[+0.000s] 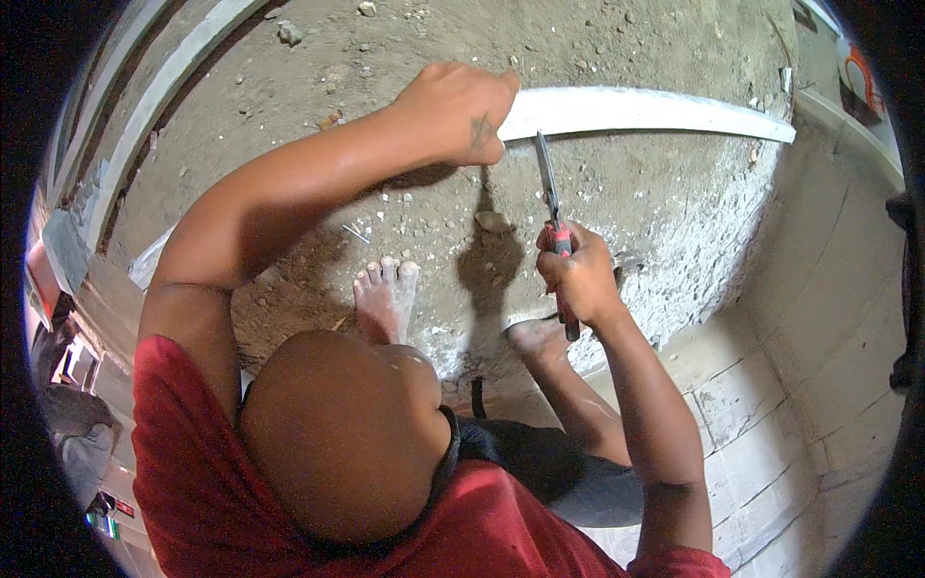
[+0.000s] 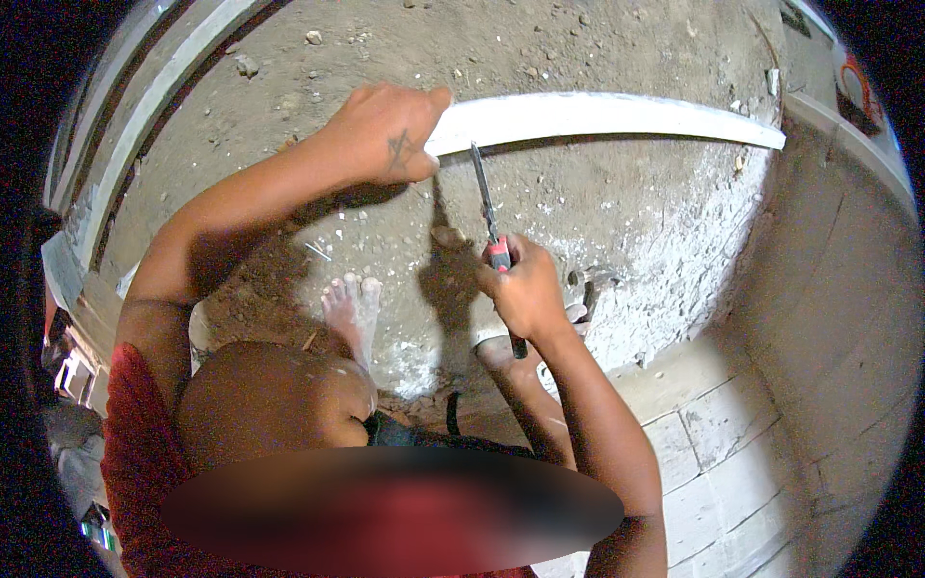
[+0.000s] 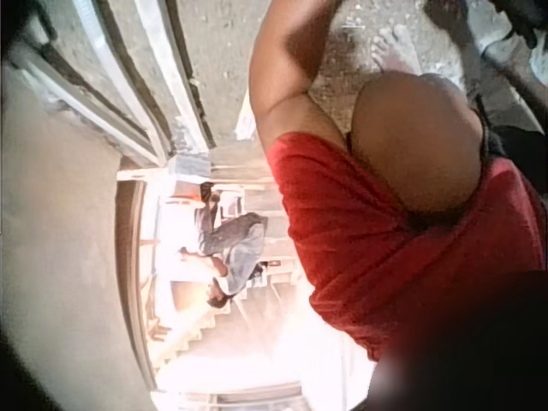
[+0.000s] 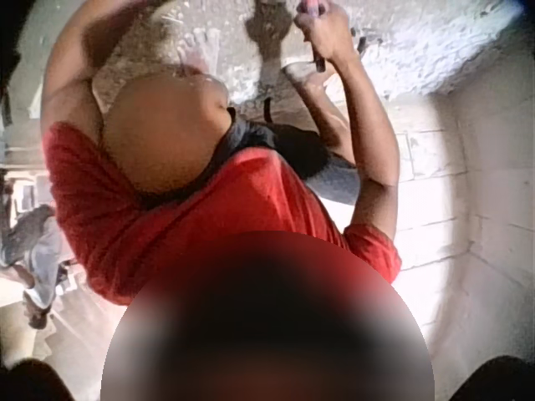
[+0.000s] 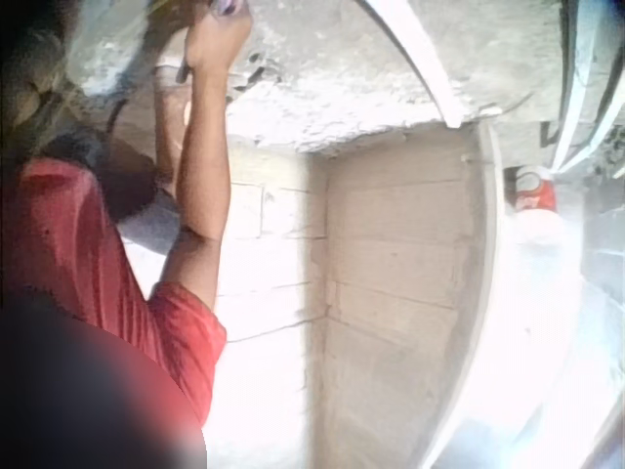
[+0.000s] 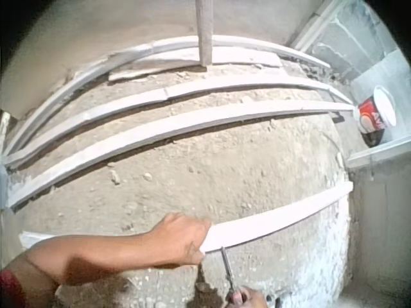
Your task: The person sits on the floor and uses pliers to cut a long white metal profile into shorter pieces. They repeatedly score and snap the profile, then separate the cut sections by hand.
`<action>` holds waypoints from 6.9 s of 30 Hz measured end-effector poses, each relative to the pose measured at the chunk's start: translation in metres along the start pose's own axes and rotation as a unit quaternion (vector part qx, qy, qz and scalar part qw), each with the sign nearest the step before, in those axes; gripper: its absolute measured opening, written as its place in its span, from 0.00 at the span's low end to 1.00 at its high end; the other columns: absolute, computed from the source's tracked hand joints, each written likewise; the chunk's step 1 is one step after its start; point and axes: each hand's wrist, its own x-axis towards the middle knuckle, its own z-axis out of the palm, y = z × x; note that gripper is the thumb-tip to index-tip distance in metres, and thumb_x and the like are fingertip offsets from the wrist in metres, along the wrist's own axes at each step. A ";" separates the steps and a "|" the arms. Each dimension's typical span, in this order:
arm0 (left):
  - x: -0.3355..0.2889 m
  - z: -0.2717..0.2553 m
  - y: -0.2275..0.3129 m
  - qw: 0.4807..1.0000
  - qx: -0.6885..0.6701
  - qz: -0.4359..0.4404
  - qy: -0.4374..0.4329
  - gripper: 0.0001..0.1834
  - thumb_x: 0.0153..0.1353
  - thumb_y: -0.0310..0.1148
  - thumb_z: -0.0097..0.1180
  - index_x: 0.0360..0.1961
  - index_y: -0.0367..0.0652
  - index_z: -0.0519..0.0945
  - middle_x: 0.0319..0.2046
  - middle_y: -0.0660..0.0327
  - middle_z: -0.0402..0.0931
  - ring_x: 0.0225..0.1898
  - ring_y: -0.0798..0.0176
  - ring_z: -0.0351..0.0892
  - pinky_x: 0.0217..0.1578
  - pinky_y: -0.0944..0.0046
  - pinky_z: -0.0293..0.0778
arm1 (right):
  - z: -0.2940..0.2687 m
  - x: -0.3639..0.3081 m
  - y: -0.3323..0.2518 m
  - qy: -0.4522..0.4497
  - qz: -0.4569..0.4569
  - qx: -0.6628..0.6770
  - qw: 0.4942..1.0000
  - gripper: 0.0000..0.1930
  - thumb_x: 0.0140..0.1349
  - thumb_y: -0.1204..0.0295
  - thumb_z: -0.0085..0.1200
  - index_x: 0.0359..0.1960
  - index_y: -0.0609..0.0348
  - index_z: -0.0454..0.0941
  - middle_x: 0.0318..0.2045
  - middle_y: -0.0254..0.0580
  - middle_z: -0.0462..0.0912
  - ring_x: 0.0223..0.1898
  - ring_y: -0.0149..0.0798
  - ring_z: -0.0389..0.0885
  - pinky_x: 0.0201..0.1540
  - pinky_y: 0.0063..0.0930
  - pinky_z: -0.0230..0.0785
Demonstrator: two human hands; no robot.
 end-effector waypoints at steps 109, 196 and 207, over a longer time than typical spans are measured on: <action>0.000 0.016 -0.032 0.858 -0.460 -0.055 -0.223 0.29 0.40 0.28 0.60 0.50 0.35 0.74 0.32 0.56 0.78 0.31 0.65 0.79 0.30 0.62 0.77 | -0.021 -0.048 -0.045 -0.097 0.054 0.151 0.982 0.13 0.58 0.63 0.63 0.36 0.60 0.79 0.22 0.34 0.77 0.23 0.26 0.73 0.26 0.25 0.64; -0.020 0.016 -0.016 0.983 0.030 0.064 0.168 0.35 0.46 0.25 0.62 0.61 0.40 0.72 0.39 0.48 0.76 0.42 0.41 0.79 0.41 0.45 0.76 | -0.059 -0.010 -0.087 -0.168 0.137 0.129 0.968 0.23 0.50 0.53 0.59 0.38 0.61 0.77 0.22 0.32 0.72 0.19 0.27 0.69 0.21 0.23 0.61; 0.000 0.034 -0.042 0.991 -0.093 0.049 0.082 0.30 0.40 0.26 0.59 0.51 0.37 0.77 0.37 0.42 0.78 0.42 0.38 0.80 0.43 0.45 0.77 | -0.025 0.003 -0.047 -0.128 0.027 0.156 0.979 0.29 0.45 0.64 0.61 0.48 0.67 0.70 0.23 0.32 0.69 0.15 0.25 0.64 0.16 0.21 0.55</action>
